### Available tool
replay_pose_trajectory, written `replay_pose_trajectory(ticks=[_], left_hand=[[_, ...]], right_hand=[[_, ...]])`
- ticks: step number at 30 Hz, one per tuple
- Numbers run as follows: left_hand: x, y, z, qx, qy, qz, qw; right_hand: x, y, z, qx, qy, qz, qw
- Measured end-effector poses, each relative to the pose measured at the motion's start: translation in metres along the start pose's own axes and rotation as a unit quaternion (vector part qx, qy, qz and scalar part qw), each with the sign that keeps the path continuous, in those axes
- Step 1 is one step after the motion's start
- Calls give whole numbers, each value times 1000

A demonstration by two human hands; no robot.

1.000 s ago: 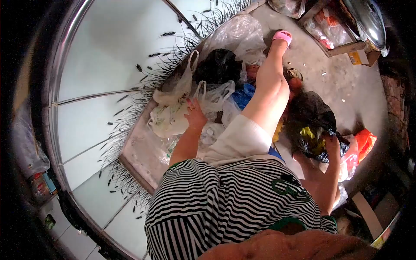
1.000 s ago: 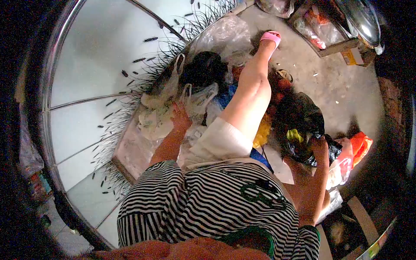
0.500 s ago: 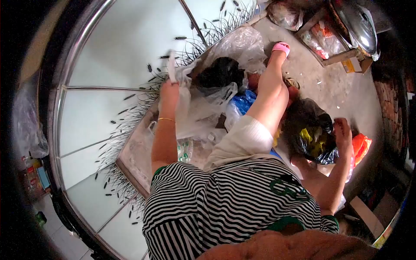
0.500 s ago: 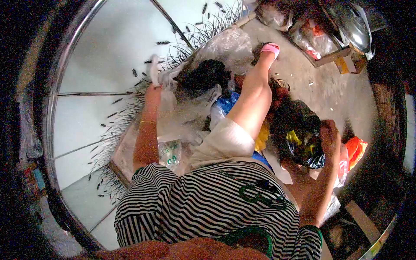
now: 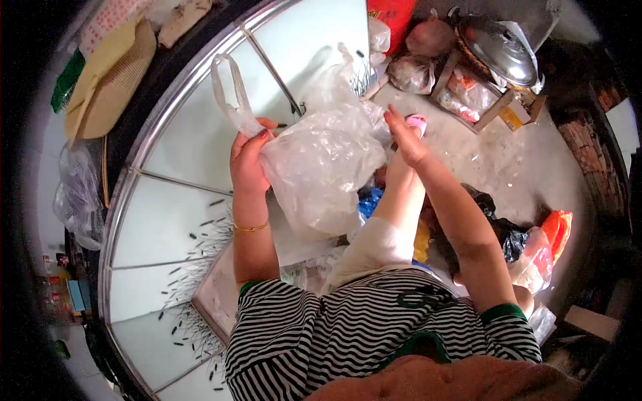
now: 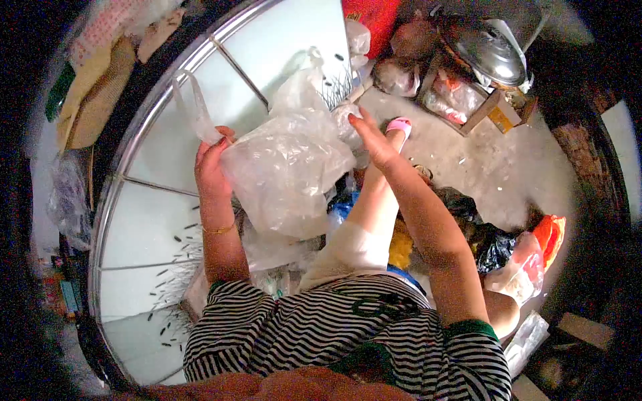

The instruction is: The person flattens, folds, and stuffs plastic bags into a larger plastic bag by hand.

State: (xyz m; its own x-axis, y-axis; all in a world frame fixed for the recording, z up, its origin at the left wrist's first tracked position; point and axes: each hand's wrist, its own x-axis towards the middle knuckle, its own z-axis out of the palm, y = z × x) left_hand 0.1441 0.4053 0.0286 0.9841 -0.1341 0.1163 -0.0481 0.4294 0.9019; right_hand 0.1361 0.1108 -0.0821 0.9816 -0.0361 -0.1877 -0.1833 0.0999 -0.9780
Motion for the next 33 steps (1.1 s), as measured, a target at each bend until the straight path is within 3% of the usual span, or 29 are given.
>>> replay_pose_trajectory(ticks=[4, 5, 8, 12, 14, 19, 21, 22, 23, 24, 25, 26, 28, 30, 31, 33], left_hand=[[22, -11, 26, 101, 48, 100, 989], [24, -10, 36, 49, 66, 39, 996], [46, -38, 49, -109, 14, 23, 994], [70, -50, 95, -64, 26, 147, 987], [79, -51, 110, -18, -27, 146, 989], [98, -35, 136, -123, -93, -33, 988], [80, -31, 145, 39, -26, 121, 992], [68, -32, 154, 93, 30, 199, 975], [53, -28, 160, 248, -27, 328, 911], [35, -25, 176, 288, -150, 411, 852], [30, -31, 184, 362, -251, 480, 759], [21, -34, 198, 382, -337, 449, 734], [11, -46, 225, 526, -367, 409, 649], [23, -80, 236, 427, -421, 343, 723], [27, -99, 242, 375, -447, 304, 753], [15, -120, 263, 176, -495, 182, 831]], right_hand=[[-4, -37, 32, -13, -147, -89, 985], [-14, -53, 42, -33, -163, -109, 980], [-36, -90, 68, -76, -219, -175, 957], [-39, -93, 76, -36, -284, -235, 929], [-38, -93, 70, -34, -189, -255, 948], [-36, -106, 9, -158, 45, -265, 950], [-39, -114, -34, -215, 144, -235, 937], [-41, -115, -56, -243, 196, -213, 926], [-42, -114, -74, -277, 212, -200, 916], [-50, -115, -82, -269, 200, -173, 926], [-60, -117, -89, -260, 187, -145, 936], [-70, -119, -94, -251, 173, -116, 945], [-96, -131, -101, -243, 118, -135, 953], [-115, -134, -112, -208, 95, -148, 962], [-122, -133, -120, -186, 151, -195, 951], [-143, -140, -123, 21, 194, -188, 963]])
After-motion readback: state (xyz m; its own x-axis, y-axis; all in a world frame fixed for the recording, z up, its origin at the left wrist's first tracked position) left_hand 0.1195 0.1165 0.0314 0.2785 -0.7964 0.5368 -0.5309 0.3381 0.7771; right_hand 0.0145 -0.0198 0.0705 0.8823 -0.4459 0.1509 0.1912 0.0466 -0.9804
